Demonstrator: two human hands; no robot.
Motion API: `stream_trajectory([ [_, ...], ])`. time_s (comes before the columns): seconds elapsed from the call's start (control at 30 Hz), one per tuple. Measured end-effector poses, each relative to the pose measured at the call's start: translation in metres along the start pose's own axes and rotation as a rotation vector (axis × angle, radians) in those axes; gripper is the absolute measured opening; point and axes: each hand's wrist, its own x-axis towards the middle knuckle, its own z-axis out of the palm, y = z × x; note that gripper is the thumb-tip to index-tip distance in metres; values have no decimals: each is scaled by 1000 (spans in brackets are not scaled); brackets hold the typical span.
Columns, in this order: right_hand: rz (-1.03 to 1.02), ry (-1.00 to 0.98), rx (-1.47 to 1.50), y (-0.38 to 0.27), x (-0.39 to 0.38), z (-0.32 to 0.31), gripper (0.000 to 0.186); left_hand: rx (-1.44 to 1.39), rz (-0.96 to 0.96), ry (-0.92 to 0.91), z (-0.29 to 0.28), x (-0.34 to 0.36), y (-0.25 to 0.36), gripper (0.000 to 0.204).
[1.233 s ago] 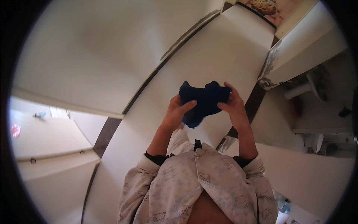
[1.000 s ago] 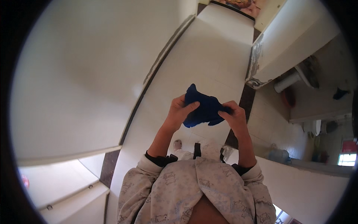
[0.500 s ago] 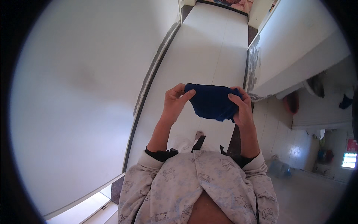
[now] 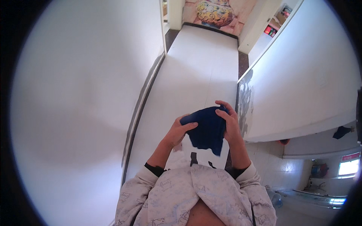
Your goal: The person picks up a blue cloth from a cluttered table and walks to a wall. They wipe a wall-mounted light switch repeatedly with the cloth, focusing on the switch plate and surrounding wall area.
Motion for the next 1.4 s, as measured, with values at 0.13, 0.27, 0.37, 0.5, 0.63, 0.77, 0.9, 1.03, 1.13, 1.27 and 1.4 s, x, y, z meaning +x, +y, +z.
stream_trajectory([
  [0.13,-70,132,-47,-32,84,-24,47,-125,-57,-101,4,115,52,32],
  [0.27,-86,148,-49,-43,158,-62,61,-148,-87,-91,15,214,69,34],
  [0.37,-113,95,-103,-59,231,-93,65,-177,-74,-51,21,297,83,36],
  [0.5,-127,71,-37,-111,338,-118,62,-231,-41,-29,39,393,114,35],
  [0.63,-163,-11,6,-180,448,-114,63,-293,68,53,46,483,161,33],
  [0.77,-173,-147,-9,-205,535,-99,62,-347,101,76,14,544,184,41],
  [0.9,-114,-178,52,-210,645,-84,60,-479,98,78,-21,627,209,47],
  [1.03,-73,-145,103,-227,743,-68,60,-470,-11,-15,-49,714,250,53],
  [1.13,-103,-140,50,-242,805,-52,60,-464,-37,-58,-63,765,287,53],
  [1.27,-128,-61,-215,-273,888,-56,58,-538,-90,-198,-79,853,338,52],
  [1.4,-395,81,-488,-282,974,-64,53,-569,-43,-113,-91,934,367,54],
])
